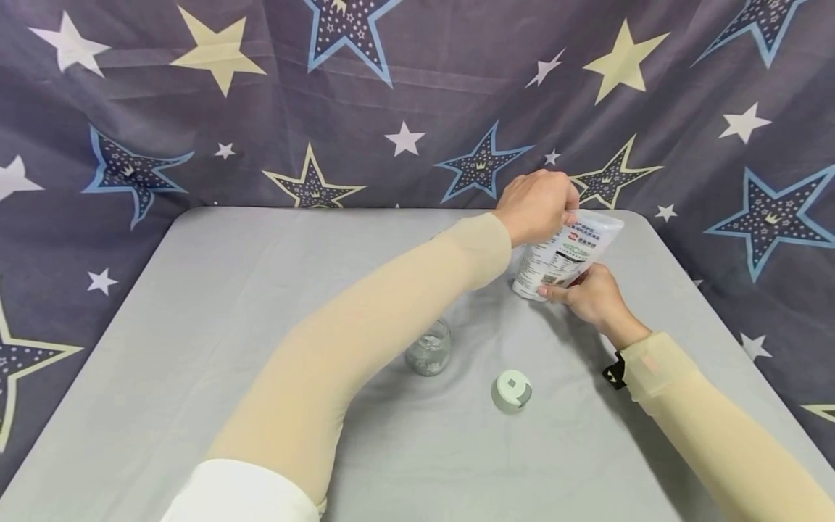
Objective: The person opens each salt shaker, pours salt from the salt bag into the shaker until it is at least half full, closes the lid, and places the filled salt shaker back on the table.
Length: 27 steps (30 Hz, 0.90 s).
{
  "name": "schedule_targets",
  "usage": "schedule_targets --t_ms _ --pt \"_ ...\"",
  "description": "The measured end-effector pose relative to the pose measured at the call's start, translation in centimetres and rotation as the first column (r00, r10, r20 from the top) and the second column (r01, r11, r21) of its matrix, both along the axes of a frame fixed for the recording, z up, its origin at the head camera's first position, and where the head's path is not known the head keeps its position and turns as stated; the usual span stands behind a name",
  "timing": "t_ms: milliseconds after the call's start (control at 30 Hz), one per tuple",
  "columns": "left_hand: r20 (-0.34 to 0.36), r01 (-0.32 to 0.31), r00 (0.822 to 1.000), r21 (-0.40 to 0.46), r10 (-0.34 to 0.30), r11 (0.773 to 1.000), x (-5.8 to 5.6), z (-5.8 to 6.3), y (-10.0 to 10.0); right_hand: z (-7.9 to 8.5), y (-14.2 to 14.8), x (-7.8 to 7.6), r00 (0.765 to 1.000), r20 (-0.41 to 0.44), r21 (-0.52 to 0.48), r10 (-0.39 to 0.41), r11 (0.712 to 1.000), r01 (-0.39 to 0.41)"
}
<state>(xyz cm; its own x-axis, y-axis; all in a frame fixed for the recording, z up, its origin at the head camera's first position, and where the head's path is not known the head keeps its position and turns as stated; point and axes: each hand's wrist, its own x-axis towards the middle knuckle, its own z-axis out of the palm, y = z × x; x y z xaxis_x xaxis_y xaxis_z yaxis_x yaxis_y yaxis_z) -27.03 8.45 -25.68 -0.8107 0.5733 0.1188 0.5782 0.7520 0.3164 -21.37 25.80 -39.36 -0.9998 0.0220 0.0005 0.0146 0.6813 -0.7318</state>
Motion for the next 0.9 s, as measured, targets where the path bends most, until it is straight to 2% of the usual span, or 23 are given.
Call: schedule_targets --t_ms 233,500,633,900 --pt "0.015 0.0 1.0 0.02 -0.001 1.0 0.1 0.7 -0.6 0.3 0.1 0.2 0.999 -0.002 -0.029 0.041 0.999 -0.041" --pt "0.022 0.016 1.0 0.072 -0.017 0.997 0.5 1.6 -2.5 0.4 0.1 0.6 0.992 -0.088 -0.062 0.094 0.993 -0.1" --pt "0.05 0.019 0.998 0.081 -0.023 0.997 0.4 1.6 -3.5 0.4 0.1 0.7 0.989 -0.108 -0.056 0.102 0.993 -0.108" --pt "0.053 0.045 0.997 0.089 -0.05 0.995 0.7 1.5 -5.2 0.5 -0.1 1.1 0.985 -0.117 -0.066 0.128 0.989 -0.136"
